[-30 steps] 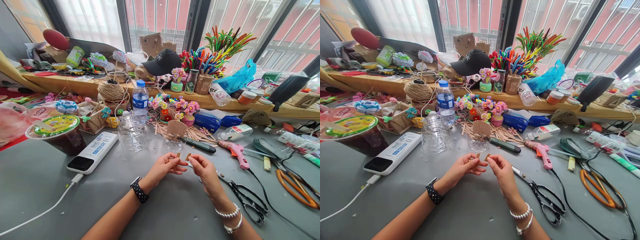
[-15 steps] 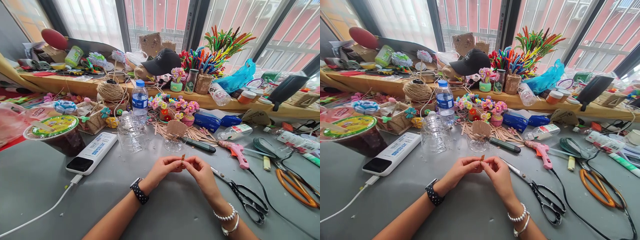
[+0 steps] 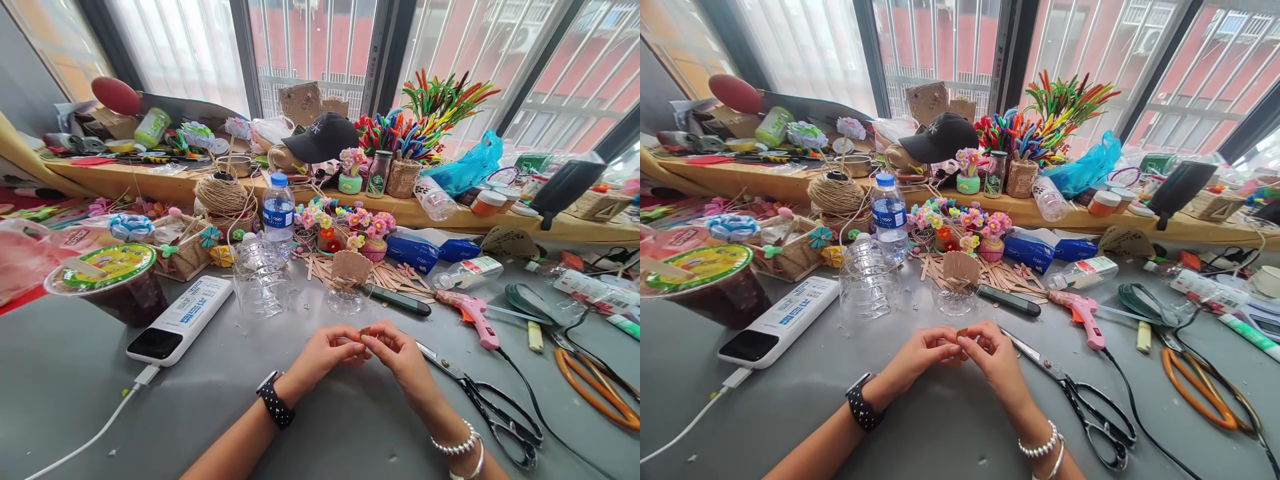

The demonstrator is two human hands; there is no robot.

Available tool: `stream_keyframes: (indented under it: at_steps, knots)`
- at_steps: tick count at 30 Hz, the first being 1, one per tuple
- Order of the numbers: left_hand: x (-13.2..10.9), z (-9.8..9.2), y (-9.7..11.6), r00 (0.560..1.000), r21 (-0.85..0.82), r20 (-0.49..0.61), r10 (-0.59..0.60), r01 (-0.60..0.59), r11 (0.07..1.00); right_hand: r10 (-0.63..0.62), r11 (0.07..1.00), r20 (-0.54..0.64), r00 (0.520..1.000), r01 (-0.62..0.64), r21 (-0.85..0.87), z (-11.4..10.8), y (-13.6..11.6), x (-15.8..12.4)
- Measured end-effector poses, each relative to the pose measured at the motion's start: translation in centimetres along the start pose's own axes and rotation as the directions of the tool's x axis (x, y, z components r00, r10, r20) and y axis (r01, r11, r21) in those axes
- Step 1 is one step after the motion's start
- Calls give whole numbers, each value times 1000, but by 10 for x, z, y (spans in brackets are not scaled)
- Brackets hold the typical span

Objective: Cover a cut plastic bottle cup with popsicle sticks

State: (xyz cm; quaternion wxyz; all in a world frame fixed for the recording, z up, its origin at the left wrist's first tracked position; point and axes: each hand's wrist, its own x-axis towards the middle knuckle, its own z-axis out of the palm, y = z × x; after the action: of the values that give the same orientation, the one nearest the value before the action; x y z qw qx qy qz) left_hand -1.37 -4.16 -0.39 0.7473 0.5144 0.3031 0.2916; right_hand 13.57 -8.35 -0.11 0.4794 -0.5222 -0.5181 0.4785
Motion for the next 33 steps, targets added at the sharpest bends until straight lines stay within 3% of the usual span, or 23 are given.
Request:
stream_keyframes:
  at_steps: [14,20,25,28,30,33]
  knots:
    - [1,3,2,998,-16,-46,38,-39,999,12,998,-66,998,-8,56,-1,-4,2]
    - [2,2,2,996,37,-85,10,-7,999,45,996,-205,978,-29,81,-14,-10,4]
    - [2,4,2,992,52,-121,27,-21,998,-112,990,-287,951,81,-118,-30,-17,5]
    - [1,4,3,991,51,-132,21,-14,999,-330,885,-296,897,184,-427,-39,-20,3]
    - [1,3,3,991,47,-132,9,-3,999,-505,727,-247,827,254,-638,-45,-20,1]
    - [1,2,2,993,22,-115,-10,12,1000,-665,398,41,745,400,-826,-61,-19,2]
